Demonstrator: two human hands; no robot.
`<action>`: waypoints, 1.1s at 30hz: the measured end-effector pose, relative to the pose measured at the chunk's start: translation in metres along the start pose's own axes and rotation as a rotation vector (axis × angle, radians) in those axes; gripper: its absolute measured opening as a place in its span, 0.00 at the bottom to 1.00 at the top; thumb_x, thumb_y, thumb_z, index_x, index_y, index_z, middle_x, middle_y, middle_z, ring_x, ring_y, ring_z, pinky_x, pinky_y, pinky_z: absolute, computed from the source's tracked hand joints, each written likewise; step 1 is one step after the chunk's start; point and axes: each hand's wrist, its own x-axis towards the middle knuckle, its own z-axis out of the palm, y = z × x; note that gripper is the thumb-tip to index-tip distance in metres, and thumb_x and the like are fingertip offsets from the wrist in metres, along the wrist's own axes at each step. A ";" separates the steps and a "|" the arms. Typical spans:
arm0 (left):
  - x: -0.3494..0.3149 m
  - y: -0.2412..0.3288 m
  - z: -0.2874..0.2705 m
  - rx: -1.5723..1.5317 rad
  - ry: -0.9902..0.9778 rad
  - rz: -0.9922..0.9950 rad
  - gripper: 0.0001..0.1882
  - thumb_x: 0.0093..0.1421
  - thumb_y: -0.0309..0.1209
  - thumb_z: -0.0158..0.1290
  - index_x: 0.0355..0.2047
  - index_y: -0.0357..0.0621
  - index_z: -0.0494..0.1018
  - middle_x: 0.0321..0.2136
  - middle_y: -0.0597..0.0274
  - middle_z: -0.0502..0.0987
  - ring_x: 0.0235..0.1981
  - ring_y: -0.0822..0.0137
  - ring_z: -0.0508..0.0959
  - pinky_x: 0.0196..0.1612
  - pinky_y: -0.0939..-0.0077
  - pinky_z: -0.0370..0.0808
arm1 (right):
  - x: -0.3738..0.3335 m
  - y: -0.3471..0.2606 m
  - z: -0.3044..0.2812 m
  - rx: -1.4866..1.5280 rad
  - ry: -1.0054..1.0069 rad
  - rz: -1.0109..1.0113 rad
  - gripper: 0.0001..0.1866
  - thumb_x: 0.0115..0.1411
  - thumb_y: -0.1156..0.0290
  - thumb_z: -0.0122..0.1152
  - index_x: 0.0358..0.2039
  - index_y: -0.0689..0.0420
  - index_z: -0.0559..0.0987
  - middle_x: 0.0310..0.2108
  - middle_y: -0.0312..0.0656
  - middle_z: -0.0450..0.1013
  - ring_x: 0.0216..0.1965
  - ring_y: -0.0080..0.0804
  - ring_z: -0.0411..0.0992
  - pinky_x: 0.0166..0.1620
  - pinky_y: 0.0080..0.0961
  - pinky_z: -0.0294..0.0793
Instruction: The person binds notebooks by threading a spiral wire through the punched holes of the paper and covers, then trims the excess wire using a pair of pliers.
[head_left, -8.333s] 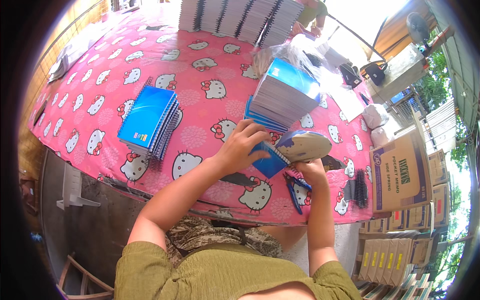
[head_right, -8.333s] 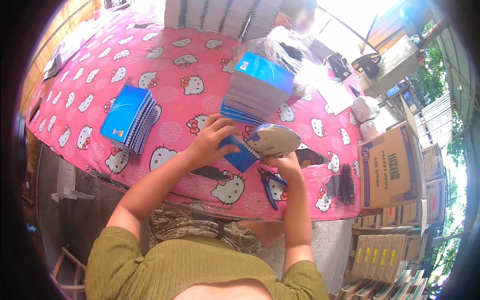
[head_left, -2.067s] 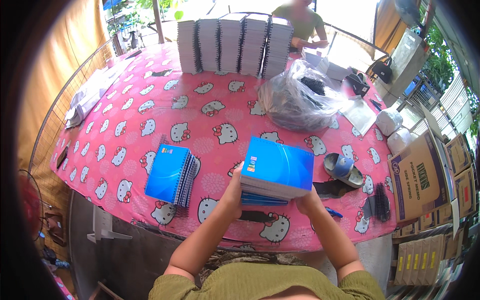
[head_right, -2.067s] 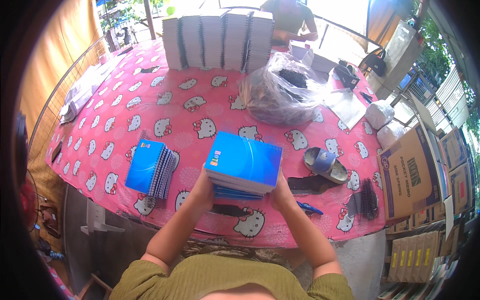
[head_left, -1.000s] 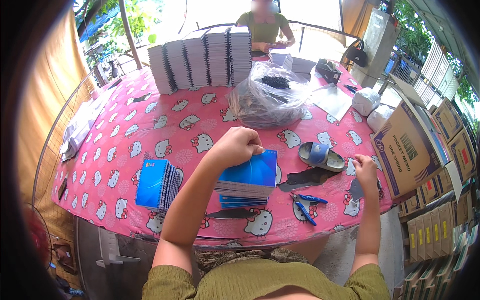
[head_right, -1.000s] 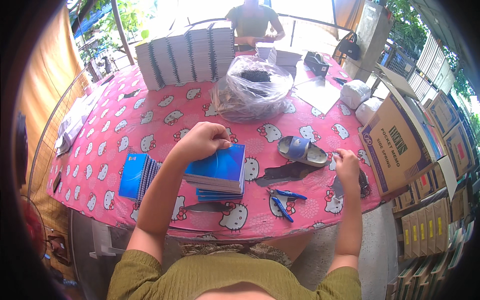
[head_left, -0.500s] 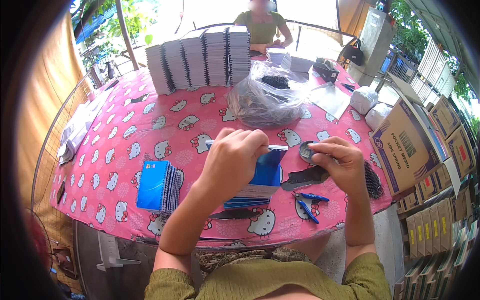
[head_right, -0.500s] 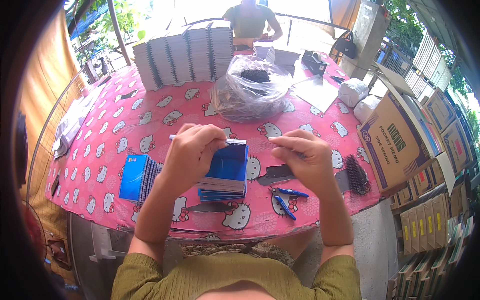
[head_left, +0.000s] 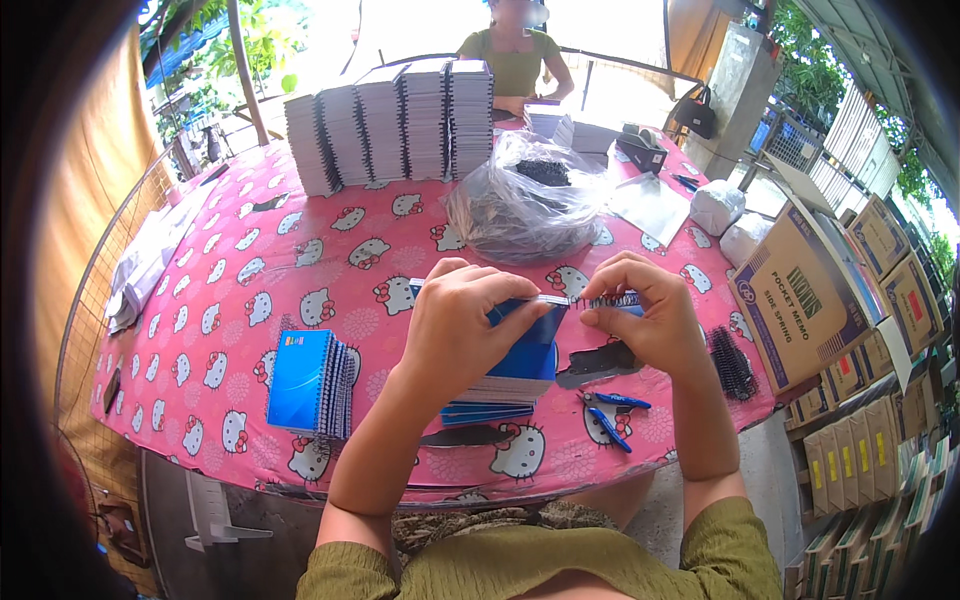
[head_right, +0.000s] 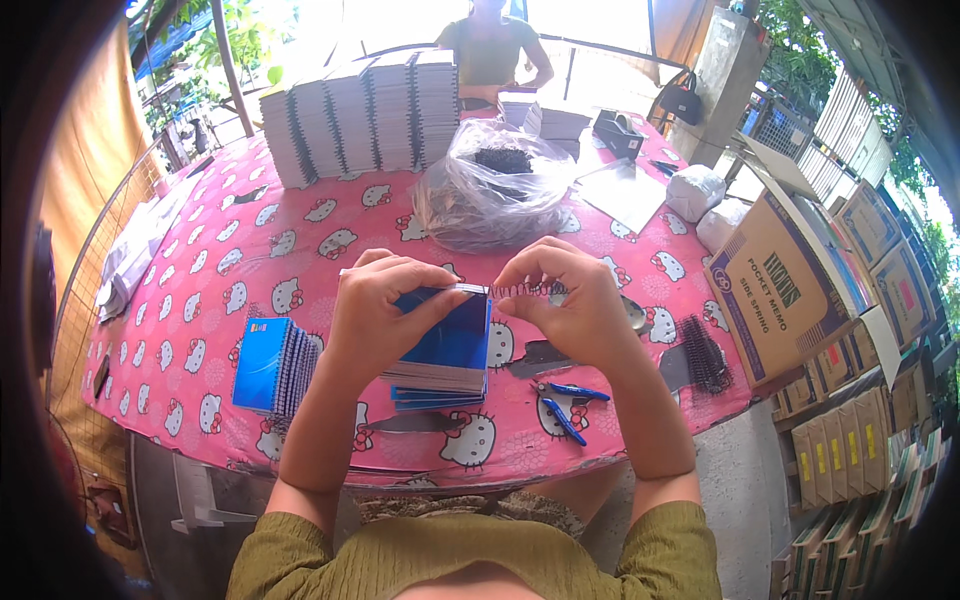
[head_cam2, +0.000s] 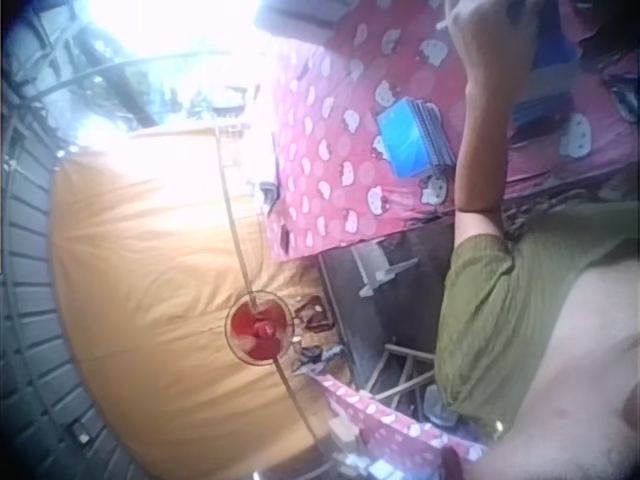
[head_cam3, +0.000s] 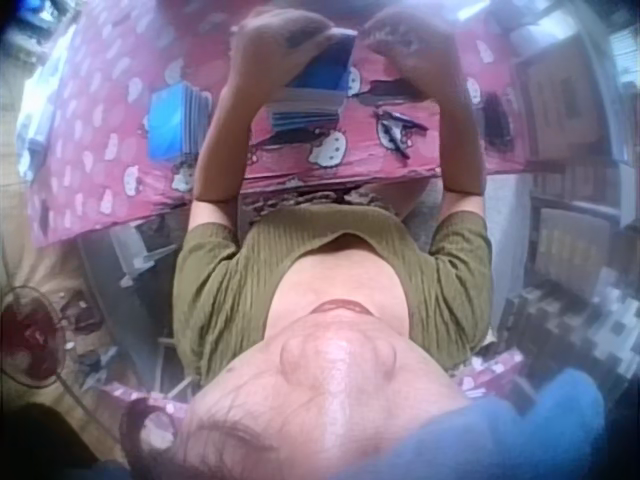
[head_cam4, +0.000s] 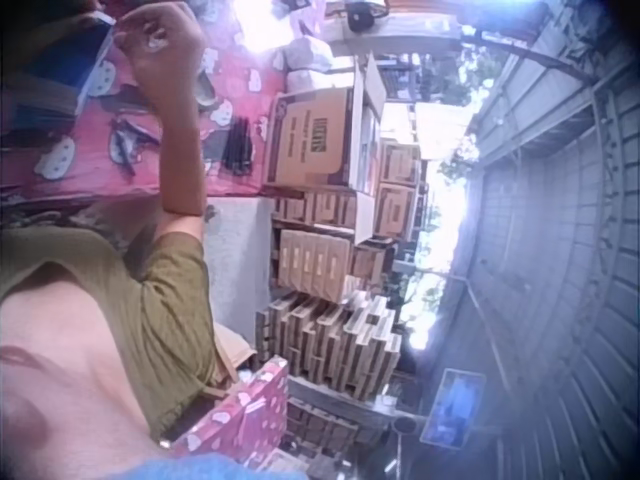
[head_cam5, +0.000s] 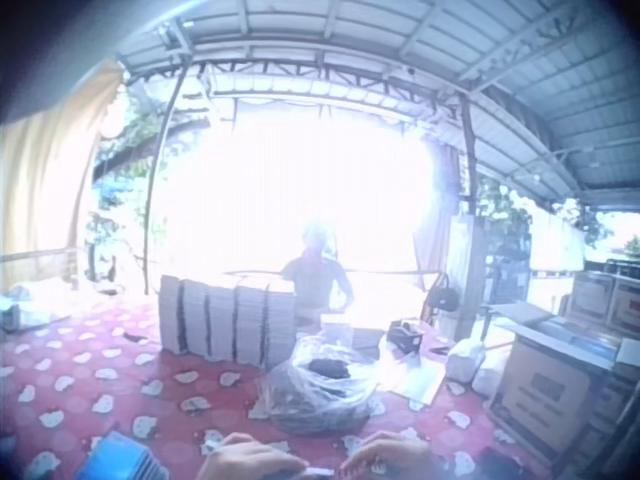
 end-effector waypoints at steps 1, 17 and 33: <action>-0.001 0.000 0.001 0.019 0.020 -0.003 0.08 0.51 0.35 0.63 0.29 0.46 0.81 0.25 0.62 0.81 0.28 0.64 0.78 0.48 0.68 0.66 | 0.001 0.001 -0.003 0.083 -0.051 0.140 0.10 0.49 0.74 0.70 0.33 0.58 0.81 0.31 0.37 0.75 0.31 0.24 0.72 0.34 0.23 0.71; -0.018 0.001 0.016 0.090 0.257 -0.130 0.11 0.45 0.37 0.67 0.30 0.50 0.81 0.27 0.70 0.78 0.38 0.64 0.72 0.45 0.61 0.63 | 0.005 -0.021 0.022 -0.390 0.054 -0.128 0.09 0.58 0.68 0.61 0.35 0.58 0.76 0.27 0.43 0.72 0.29 0.46 0.74 0.31 0.33 0.72; -0.014 -0.003 0.012 0.003 0.160 -0.157 0.15 0.40 0.35 0.69 0.28 0.47 0.79 0.28 0.67 0.77 0.37 0.62 0.73 0.45 0.63 0.66 | -0.106 0.208 -0.054 -0.898 -0.159 0.492 0.33 0.44 0.54 0.73 0.45 0.60 0.74 0.33 0.55 0.75 0.38 0.52 0.75 0.41 0.43 0.74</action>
